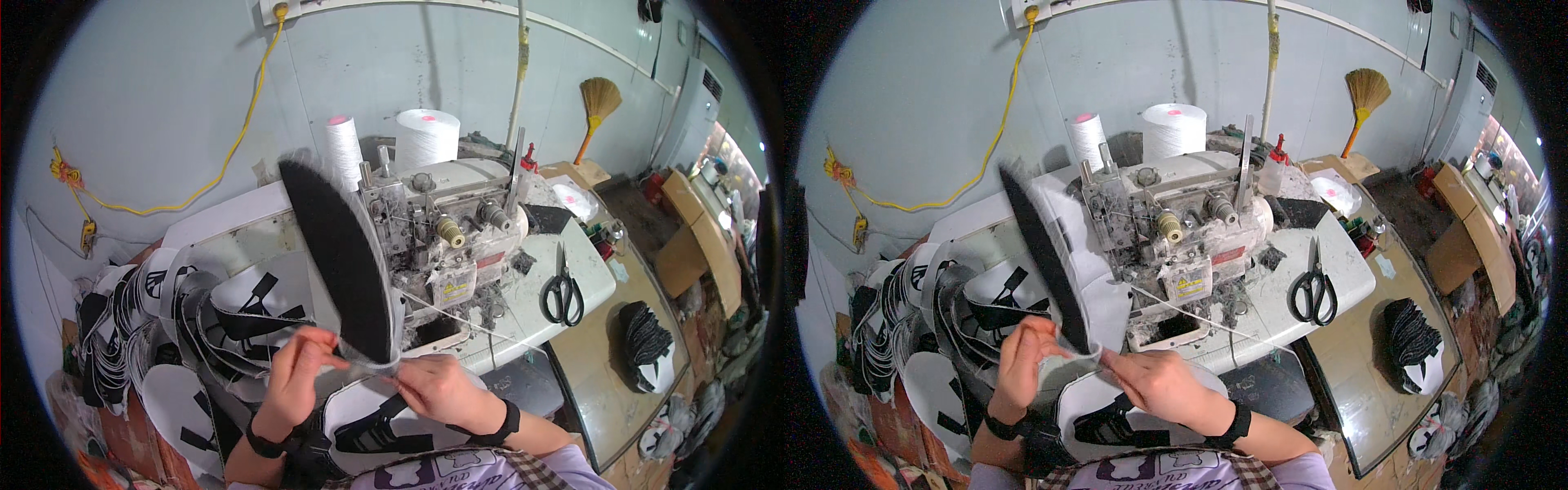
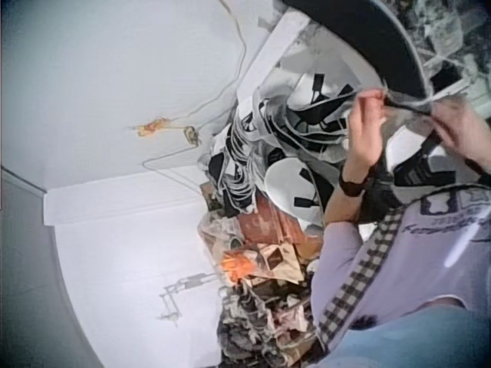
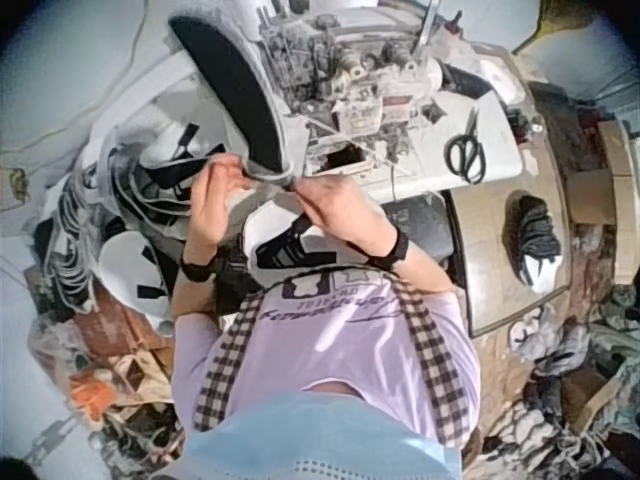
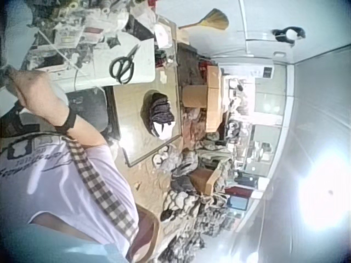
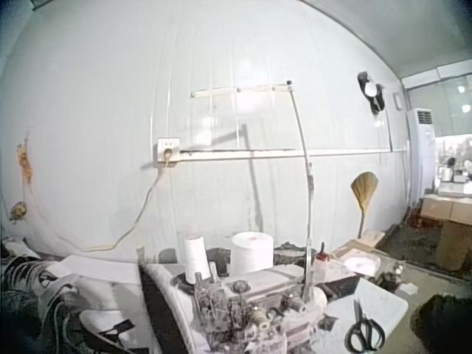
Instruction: Stitching together fabric and material components for shoe uppers using an industrial sewing machine.
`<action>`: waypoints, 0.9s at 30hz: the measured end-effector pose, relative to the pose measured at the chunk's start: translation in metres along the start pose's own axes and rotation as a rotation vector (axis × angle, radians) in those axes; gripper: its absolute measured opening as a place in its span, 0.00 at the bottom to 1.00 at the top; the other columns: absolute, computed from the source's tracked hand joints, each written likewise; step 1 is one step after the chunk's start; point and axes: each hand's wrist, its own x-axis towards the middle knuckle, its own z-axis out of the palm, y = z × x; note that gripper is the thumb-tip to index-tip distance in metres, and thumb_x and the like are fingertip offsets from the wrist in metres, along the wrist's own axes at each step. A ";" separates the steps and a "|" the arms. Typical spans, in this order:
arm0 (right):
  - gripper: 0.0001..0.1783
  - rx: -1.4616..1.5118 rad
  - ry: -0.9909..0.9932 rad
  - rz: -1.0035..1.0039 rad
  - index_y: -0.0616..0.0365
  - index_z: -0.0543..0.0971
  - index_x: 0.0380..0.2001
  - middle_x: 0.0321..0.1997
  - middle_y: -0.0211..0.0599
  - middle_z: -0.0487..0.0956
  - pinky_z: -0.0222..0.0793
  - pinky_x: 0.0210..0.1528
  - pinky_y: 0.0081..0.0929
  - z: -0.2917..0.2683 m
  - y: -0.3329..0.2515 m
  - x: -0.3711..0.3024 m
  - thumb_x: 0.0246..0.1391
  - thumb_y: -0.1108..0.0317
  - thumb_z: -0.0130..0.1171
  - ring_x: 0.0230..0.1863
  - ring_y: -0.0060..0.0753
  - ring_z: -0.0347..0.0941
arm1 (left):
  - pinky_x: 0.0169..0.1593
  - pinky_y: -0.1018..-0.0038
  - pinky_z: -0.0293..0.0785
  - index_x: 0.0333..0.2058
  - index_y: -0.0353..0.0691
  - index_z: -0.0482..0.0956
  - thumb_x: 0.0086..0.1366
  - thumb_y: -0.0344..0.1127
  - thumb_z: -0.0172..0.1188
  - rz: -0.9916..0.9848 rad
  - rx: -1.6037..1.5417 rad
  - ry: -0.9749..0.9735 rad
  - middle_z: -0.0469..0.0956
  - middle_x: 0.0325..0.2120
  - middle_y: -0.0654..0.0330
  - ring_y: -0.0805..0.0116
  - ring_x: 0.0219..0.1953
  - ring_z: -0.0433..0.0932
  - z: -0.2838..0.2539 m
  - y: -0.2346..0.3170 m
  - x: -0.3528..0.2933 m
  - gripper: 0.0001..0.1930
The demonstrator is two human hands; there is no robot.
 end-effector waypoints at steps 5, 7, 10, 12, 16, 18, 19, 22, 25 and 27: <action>0.29 0.112 0.111 0.123 0.60 0.72 0.52 0.27 0.44 0.77 0.72 0.29 0.35 0.003 0.013 -0.001 0.41 0.79 0.56 0.25 0.47 0.75 | 0.49 0.58 0.73 0.47 0.38 0.69 0.71 0.54 0.36 -0.425 -0.901 -0.007 0.76 0.43 0.55 0.59 0.49 0.73 0.006 0.007 0.007 0.25; 0.32 0.128 0.208 0.053 0.61 0.73 0.50 0.25 0.43 0.76 0.70 0.29 0.35 0.009 0.027 0.001 0.33 0.80 0.57 0.25 0.45 0.75 | 0.50 0.63 0.72 0.48 0.37 0.69 0.71 0.56 0.37 -0.434 -0.967 0.018 0.76 0.43 0.57 0.64 0.48 0.73 0.002 0.003 0.015 0.26; 0.33 -0.266 0.050 0.014 0.61 0.72 0.51 0.20 0.37 0.71 0.68 0.26 0.34 0.013 0.038 -0.004 0.33 0.80 0.56 0.21 0.40 0.72 | 0.48 0.71 0.70 0.49 0.35 0.70 0.70 0.54 0.41 -0.089 -0.390 0.155 0.76 0.41 0.61 0.72 0.44 0.73 -0.012 -0.007 0.032 0.26; 0.32 -0.200 0.113 -0.050 0.60 0.73 0.50 0.21 0.37 0.73 0.69 0.25 0.32 0.016 0.041 -0.004 0.34 0.82 0.56 0.21 0.39 0.71 | 0.41 0.79 0.68 0.49 0.35 0.71 0.70 0.47 0.47 0.059 -0.100 0.189 0.75 0.37 0.65 0.80 0.38 0.71 -0.022 -0.015 0.040 0.20; 0.33 -0.202 0.177 -0.057 0.59 0.72 0.51 0.21 0.36 0.73 0.69 0.25 0.33 0.016 0.041 0.000 0.32 0.79 0.57 0.21 0.40 0.72 | 0.38 0.80 0.70 0.47 0.39 0.73 0.70 0.41 0.50 0.071 -0.094 0.293 0.76 0.36 0.67 0.80 0.35 0.73 -0.032 -0.029 0.060 0.14; 0.32 -0.238 0.148 -0.056 0.59 0.73 0.51 0.21 0.36 0.73 0.69 0.25 0.33 0.015 0.040 0.005 0.34 0.79 0.58 0.21 0.39 0.72 | 0.38 0.78 0.71 0.44 0.41 0.74 0.69 0.40 0.51 0.033 -0.197 0.320 0.75 0.36 0.67 0.79 0.36 0.73 -0.037 -0.024 0.067 0.11; 0.31 -0.275 0.142 -0.044 0.58 0.73 0.50 0.21 0.36 0.73 0.69 0.24 0.33 0.014 0.040 0.008 0.36 0.78 0.58 0.20 0.39 0.72 | 0.38 0.76 0.72 0.41 0.42 0.75 0.68 0.39 0.52 0.008 -0.325 0.332 0.75 0.36 0.67 0.78 0.36 0.74 -0.038 -0.019 0.068 0.09; 0.28 -0.271 0.094 0.022 0.57 0.73 0.50 0.21 0.37 0.73 0.68 0.24 0.33 0.015 0.041 0.016 0.41 0.77 0.58 0.20 0.38 0.72 | 0.32 0.72 0.75 0.34 0.39 0.74 0.65 0.36 0.54 -0.126 -0.256 0.279 0.77 0.29 0.64 0.72 0.30 0.77 -0.049 0.013 0.060 0.07; 0.23 -0.277 0.097 0.032 0.57 0.74 0.50 0.21 0.39 0.74 0.69 0.25 0.34 0.010 0.043 0.020 0.46 0.76 0.58 0.21 0.39 0.73 | 0.24 0.74 0.74 0.30 0.28 0.77 0.63 0.37 0.53 -0.359 0.441 0.073 0.78 0.20 0.53 0.63 0.21 0.79 -0.044 0.033 0.027 0.14; 0.21 -0.156 0.153 0.086 0.59 0.74 0.48 0.22 0.40 0.75 0.69 0.25 0.32 0.006 0.042 0.016 0.47 0.75 0.58 0.22 0.40 0.73 | 0.35 0.71 0.76 0.36 0.30 0.79 0.71 0.47 0.40 -0.688 0.210 -0.158 0.81 0.30 0.50 0.63 0.30 0.81 -0.022 0.022 0.007 0.25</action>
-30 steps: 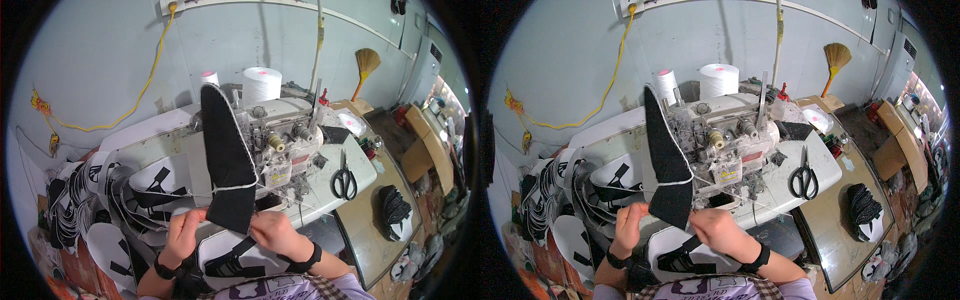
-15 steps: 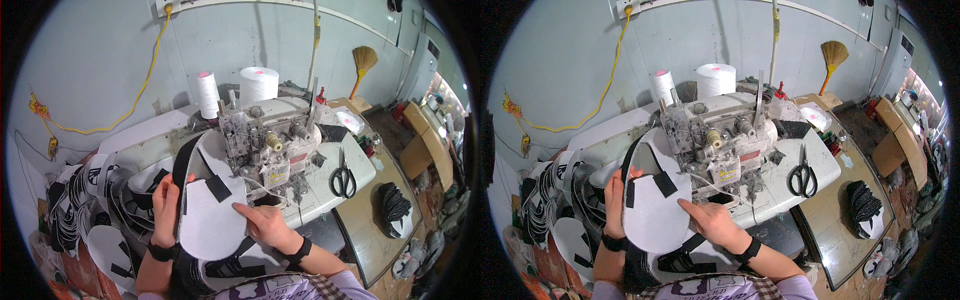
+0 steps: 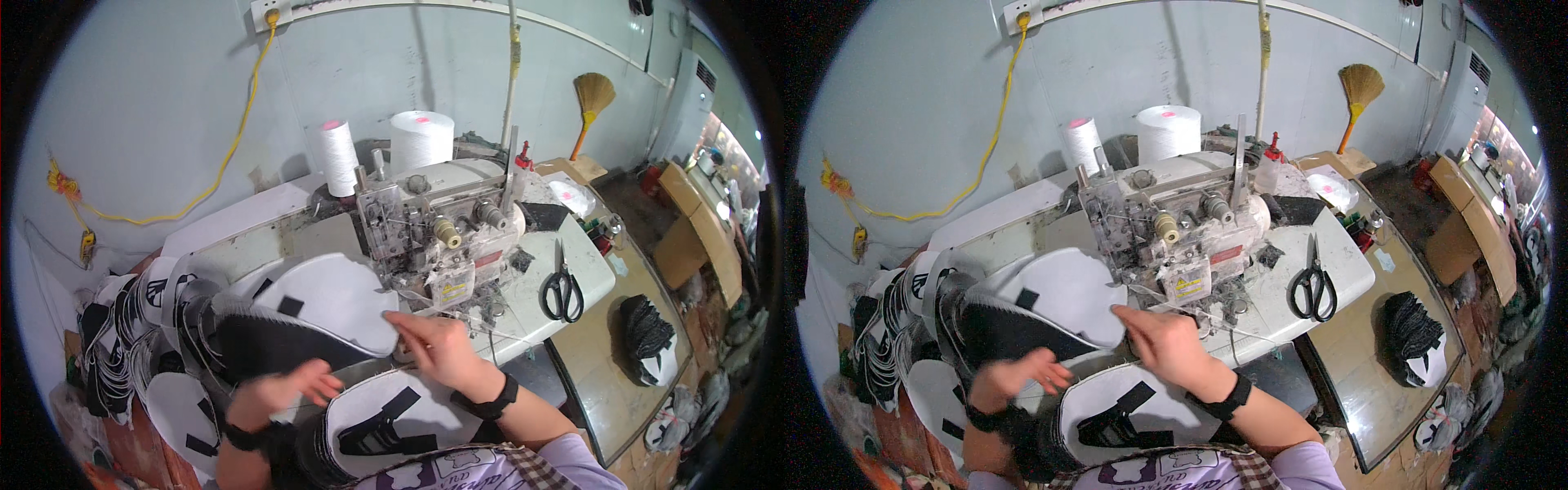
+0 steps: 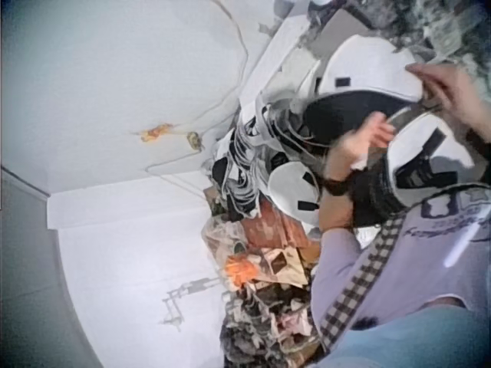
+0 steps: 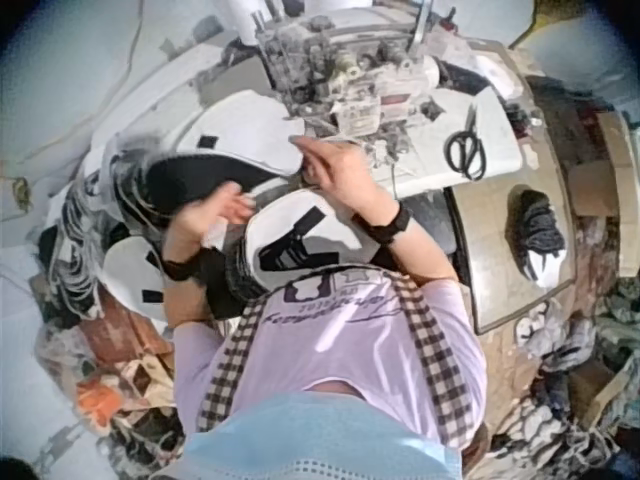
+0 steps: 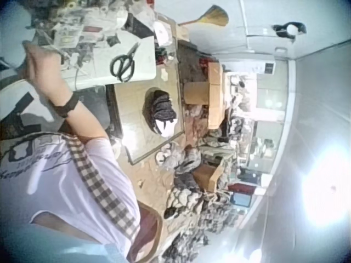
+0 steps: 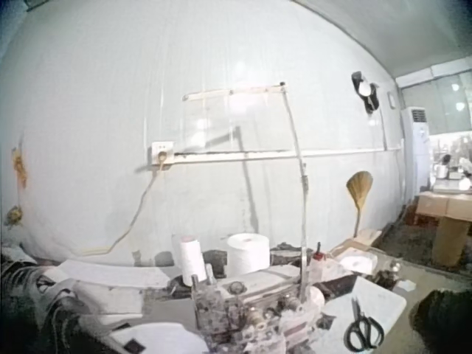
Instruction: Stitching together fabric and material components for shoe uppers using an industrial sewing machine.
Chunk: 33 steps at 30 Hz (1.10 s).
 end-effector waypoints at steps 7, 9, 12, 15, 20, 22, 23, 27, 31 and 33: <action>0.16 -0.098 -0.212 0.068 0.61 0.76 0.40 0.34 0.41 0.78 0.72 0.35 0.36 -0.008 -0.013 -0.049 0.46 0.68 0.63 0.33 0.45 0.76 | 0.41 0.71 0.74 0.38 0.36 0.80 0.62 0.36 0.61 0.873 0.422 0.548 0.81 0.34 0.57 0.65 0.35 0.79 0.033 -0.018 0.040 0.10; 0.18 -0.158 -0.276 0.006 0.59 0.76 0.40 0.39 0.41 0.77 0.72 0.36 0.36 -0.004 -0.014 -0.060 0.42 0.70 0.63 0.37 0.45 0.76 | 0.41 0.72 0.73 0.38 0.34 0.79 0.60 0.33 0.62 0.880 0.371 0.656 0.81 0.34 0.57 0.67 0.36 0.78 0.021 -0.009 0.063 0.10; 0.16 -0.137 -0.296 0.076 0.60 0.77 0.39 0.40 0.42 0.78 0.73 0.38 0.35 -0.003 -0.009 -0.066 0.43 0.72 0.62 0.37 0.46 0.76 | 0.38 0.76 0.73 0.37 0.32 0.79 0.60 0.32 0.62 0.827 -0.146 0.587 0.80 0.34 0.60 0.73 0.34 0.77 -0.003 -0.013 0.101 0.10; 0.13 0.093 -0.327 0.122 0.59 0.79 0.38 0.37 0.42 0.79 0.73 0.39 0.33 -0.014 0.003 -0.060 0.47 0.71 0.61 0.38 0.45 0.76 | 0.25 0.68 0.67 0.19 0.26 0.75 0.58 0.40 0.63 0.468 0.154 0.884 0.75 0.12 0.56 0.74 0.18 0.72 -0.054 -0.040 0.109 0.20; 0.04 0.332 0.007 0.394 0.61 0.80 0.32 0.29 0.36 0.80 0.70 0.34 0.22 -0.046 0.015 -0.032 0.54 0.72 0.59 0.31 0.26 0.75 | 0.24 0.60 0.68 0.13 0.30 0.76 0.48 0.39 0.66 0.240 0.884 1.075 0.69 0.11 0.41 0.44 0.19 0.73 -0.080 -0.079 0.061 0.17; 0.07 0.598 0.135 0.515 0.60 0.78 0.38 0.22 0.21 0.73 0.58 0.25 0.13 -0.043 0.014 -0.017 0.56 0.72 0.59 0.23 0.09 0.61 | 0.27 0.62 0.72 0.16 0.35 0.79 0.46 0.43 0.67 0.154 0.937 0.891 0.73 0.13 0.47 0.49 0.20 0.76 -0.056 -0.071 0.043 0.15; 0.10 0.704 0.083 0.579 0.59 0.76 0.42 0.20 0.17 0.69 0.53 0.23 0.12 -0.042 0.012 -0.009 0.56 0.73 0.58 0.21 0.08 0.58 | 0.32 0.64 0.73 0.23 0.34 0.79 0.50 0.41 0.65 0.504 0.770 0.803 0.76 0.19 0.48 0.54 0.25 0.78 -0.035 -0.066 0.035 0.13; 0.22 0.958 -0.181 0.657 0.57 0.67 0.55 0.14 0.11 0.61 0.44 0.20 0.12 -0.030 0.002 0.006 0.57 0.77 0.53 0.17 0.06 0.50 | 0.53 0.66 0.68 0.41 0.32 0.76 0.57 0.41 0.61 1.114 0.377 0.497 0.76 0.43 0.48 0.58 0.49 0.74 0.026 -0.027 0.029 0.19; 0.13 0.872 0.026 0.609 0.55 0.79 0.47 0.28 0.19 0.75 0.62 0.27 0.08 -0.002 -0.008 0.005 0.62 0.69 0.50 0.26 0.07 0.64 | 0.52 0.72 0.68 0.48 0.29 0.72 0.68 0.46 0.51 0.860 -0.468 0.212 0.77 0.42 0.55 0.68 0.46 0.75 0.026 0.003 0.055 0.23; 0.13 0.854 -0.027 0.609 0.55 0.78 0.48 0.28 0.20 0.75 0.65 0.29 0.09 0.003 -0.010 0.000 0.63 0.68 0.50 0.26 0.08 0.65 | 0.48 0.75 0.70 0.45 0.31 0.74 0.67 0.46 0.52 0.734 -0.629 0.270 0.78 0.39 0.58 0.72 0.42 0.76 0.008 0.011 0.075 0.20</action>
